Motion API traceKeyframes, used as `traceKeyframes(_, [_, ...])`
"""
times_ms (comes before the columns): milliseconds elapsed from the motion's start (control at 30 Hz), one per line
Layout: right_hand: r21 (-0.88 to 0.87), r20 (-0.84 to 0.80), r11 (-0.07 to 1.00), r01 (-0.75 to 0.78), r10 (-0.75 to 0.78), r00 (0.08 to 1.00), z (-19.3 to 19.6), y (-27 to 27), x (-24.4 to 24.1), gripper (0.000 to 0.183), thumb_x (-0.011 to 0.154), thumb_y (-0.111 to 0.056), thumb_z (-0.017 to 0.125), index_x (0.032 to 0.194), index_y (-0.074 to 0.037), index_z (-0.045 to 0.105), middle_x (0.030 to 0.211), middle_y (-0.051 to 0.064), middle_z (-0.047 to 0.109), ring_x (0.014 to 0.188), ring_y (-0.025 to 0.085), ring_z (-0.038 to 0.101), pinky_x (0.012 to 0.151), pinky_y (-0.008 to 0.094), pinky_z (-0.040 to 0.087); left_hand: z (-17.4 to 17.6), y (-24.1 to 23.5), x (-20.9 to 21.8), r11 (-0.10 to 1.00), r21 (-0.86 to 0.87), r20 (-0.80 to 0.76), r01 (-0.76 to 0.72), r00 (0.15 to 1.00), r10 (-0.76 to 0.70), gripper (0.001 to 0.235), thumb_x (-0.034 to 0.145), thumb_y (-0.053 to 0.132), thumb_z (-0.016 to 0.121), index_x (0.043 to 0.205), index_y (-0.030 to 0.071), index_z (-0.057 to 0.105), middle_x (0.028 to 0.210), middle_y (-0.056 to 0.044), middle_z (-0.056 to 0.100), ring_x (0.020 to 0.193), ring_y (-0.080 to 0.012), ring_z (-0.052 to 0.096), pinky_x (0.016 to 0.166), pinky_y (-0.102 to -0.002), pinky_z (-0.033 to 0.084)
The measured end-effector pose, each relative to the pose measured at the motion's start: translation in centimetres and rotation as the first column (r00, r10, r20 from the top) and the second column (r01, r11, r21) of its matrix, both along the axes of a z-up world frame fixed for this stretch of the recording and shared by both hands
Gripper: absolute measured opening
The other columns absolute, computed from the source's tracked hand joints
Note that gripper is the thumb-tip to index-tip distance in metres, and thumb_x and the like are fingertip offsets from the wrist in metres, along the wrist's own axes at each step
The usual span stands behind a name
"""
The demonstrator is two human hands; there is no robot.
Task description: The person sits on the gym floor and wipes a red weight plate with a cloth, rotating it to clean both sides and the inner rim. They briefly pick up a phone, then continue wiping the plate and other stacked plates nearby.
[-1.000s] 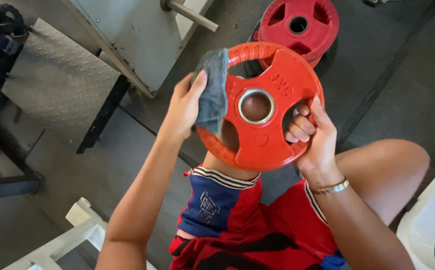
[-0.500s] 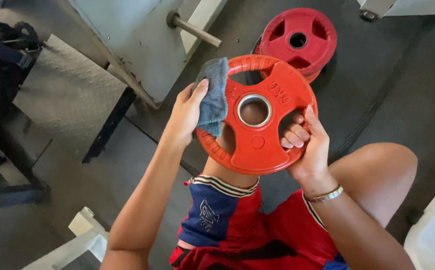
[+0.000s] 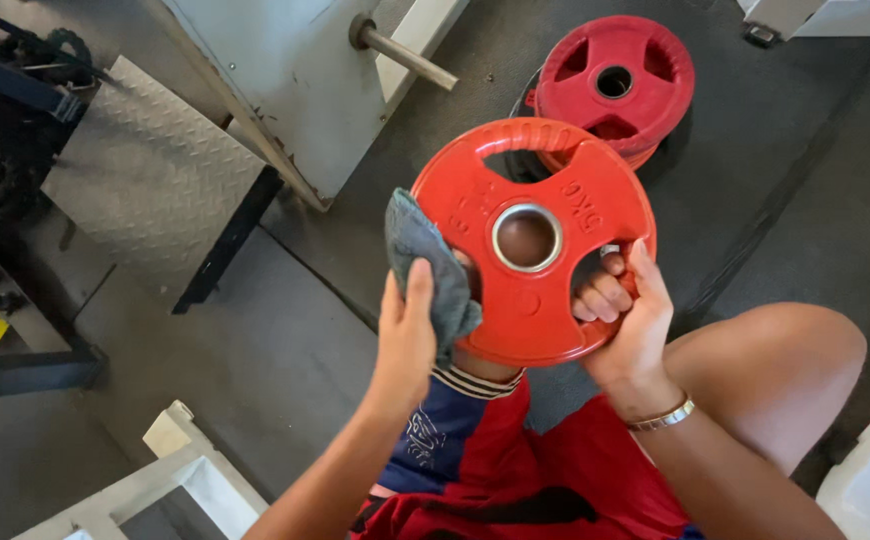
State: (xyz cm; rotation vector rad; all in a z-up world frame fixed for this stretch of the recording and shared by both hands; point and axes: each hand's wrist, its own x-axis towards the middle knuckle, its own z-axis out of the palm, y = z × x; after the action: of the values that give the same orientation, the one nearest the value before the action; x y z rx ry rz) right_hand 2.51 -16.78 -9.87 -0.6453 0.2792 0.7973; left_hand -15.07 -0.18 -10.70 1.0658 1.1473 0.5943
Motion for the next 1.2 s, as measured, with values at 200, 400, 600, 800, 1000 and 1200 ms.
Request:
traceKeyframes(200, [0.038,-0.066,0.999,-0.018,0.02,0.998,0.4,-0.1,0.3,0.028,0.108,-0.039,0.054,0.088,-0.021,0.051,0.055,-0.016,0.029,0.041,0.0,0.034,0.046,0.018,0.038,8.2,-3.9,3.1,0.999,-0.037,0.096,-0.006,0.995,0.01,0.027,0.106,0.031,0.063,0.125,0.013,0.066,0.095,-0.004,0.067,0.083,-0.0157,0.064,0.073,-0.043,0.066])
traceKeyframes(400, [0.008,-0.142,1.0,-0.021,0.022,0.99,0.6,-0.4,-0.2,0.031,0.104,-0.037,0.057,0.08,-0.019,0.048,0.053,-0.012,0.026,0.044,0.004,0.024,0.047,0.022,0.025,7.7,-6.5,2.2,0.975,-0.211,0.057,-0.076,0.994,0.09,0.068,0.096,0.038,0.052,0.16,0.018,0.043,0.157,-0.005,0.058,0.139,-0.0217,0.059,0.115,-0.037,0.05])
traceKeyframes(600, [0.093,-0.153,0.995,-0.024,0.038,0.987,0.2,-0.4,0.0,0.029,0.103,-0.035,0.056,0.081,-0.018,0.05,0.052,-0.012,0.026,0.043,0.003,0.023,0.046,0.022,0.022,6.9,-8.4,1.1,0.97,0.217,-0.035,0.108,0.994,-0.103,0.05,0.105,0.033,0.047,0.148,0.007,0.05,0.145,-0.01,0.06,0.136,-0.018,0.052,0.121,-0.031,0.032])
traceKeyframes(800, [0.038,-0.169,0.999,-0.016,0.022,0.985,0.4,-0.4,0.1,0.027,0.102,-0.033,0.059,0.08,-0.018,0.05,0.05,-0.012,0.028,0.041,0.003,0.026,0.046,0.022,0.028,8.1,-9.2,1.3,0.991,-0.087,-0.057,0.099,0.993,-0.104,0.072,0.101,0.042,0.045,0.165,0.014,0.028,0.169,0.0,0.042,0.156,-0.013,0.036,0.127,-0.028,0.023])
traceKeyframes(1000, [0.077,-0.126,0.996,-0.039,0.049,0.991,0.4,-0.4,0.3,0.026,0.103,-0.034,0.056,0.082,-0.019,0.049,0.051,-0.012,0.025,0.042,0.004,0.023,0.047,0.023,0.025,7.6,-10.0,1.4,0.988,-0.14,-0.15,0.072,0.984,-0.093,0.078,0.1,0.047,0.043,0.168,0.02,0.015,0.176,0.006,0.024,0.161,-0.007,0.019,0.128,-0.025,0.008])
traceKeyframes(1200, [0.039,-0.161,0.996,-0.081,0.086,0.983,1.3,-0.5,0.8,0.026,0.101,-0.033,0.059,0.08,-0.02,0.05,0.051,-0.013,0.03,0.043,0.002,0.027,0.048,0.02,0.027,7.9,-10.7,1.2,0.946,-0.303,-0.065,0.116,0.988,-0.143,0.068,0.1,0.044,0.047,0.161,0.015,0.037,0.167,0.004,0.048,0.154,-0.0071,0.04,0.127,-0.027,0.024])
